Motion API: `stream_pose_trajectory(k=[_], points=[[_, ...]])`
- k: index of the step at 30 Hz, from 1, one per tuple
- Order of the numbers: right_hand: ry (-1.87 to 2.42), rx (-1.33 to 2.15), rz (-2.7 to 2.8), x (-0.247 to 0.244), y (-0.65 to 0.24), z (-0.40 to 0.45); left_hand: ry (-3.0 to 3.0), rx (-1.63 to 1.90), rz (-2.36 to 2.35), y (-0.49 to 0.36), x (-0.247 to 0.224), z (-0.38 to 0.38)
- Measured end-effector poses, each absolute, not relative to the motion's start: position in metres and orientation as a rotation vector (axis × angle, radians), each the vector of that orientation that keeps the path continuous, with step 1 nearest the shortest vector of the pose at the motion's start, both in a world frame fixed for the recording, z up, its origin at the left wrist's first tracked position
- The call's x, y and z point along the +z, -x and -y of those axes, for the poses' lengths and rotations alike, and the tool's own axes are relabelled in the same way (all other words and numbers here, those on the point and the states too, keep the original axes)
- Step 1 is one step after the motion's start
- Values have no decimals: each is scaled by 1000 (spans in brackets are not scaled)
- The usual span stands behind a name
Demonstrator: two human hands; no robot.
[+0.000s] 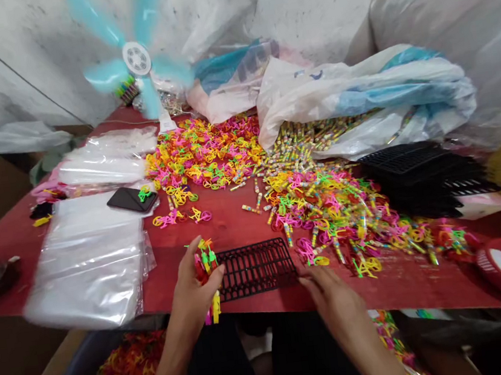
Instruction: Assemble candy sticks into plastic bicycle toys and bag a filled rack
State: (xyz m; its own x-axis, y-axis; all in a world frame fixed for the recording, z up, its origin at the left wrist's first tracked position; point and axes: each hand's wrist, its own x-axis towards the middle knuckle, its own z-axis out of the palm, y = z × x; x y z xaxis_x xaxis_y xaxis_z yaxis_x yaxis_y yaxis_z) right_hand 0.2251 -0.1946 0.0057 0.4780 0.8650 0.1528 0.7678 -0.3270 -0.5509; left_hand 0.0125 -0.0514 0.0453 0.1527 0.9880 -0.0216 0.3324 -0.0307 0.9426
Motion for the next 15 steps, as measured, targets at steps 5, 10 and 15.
stream_pose_trajectory(k=[5, 10, 15], points=[[2439, 322, 1268, -8, -263, 215, -1540, 881, -1343, -7, 41, 51], [2387, 228, 1186, -8, -278, 169, -1545, 858, -1345, -3, 39, 55], [2325, 349, 1244, -1, -300, 160, -1515, 876, -1336, 5, 37, 59]])
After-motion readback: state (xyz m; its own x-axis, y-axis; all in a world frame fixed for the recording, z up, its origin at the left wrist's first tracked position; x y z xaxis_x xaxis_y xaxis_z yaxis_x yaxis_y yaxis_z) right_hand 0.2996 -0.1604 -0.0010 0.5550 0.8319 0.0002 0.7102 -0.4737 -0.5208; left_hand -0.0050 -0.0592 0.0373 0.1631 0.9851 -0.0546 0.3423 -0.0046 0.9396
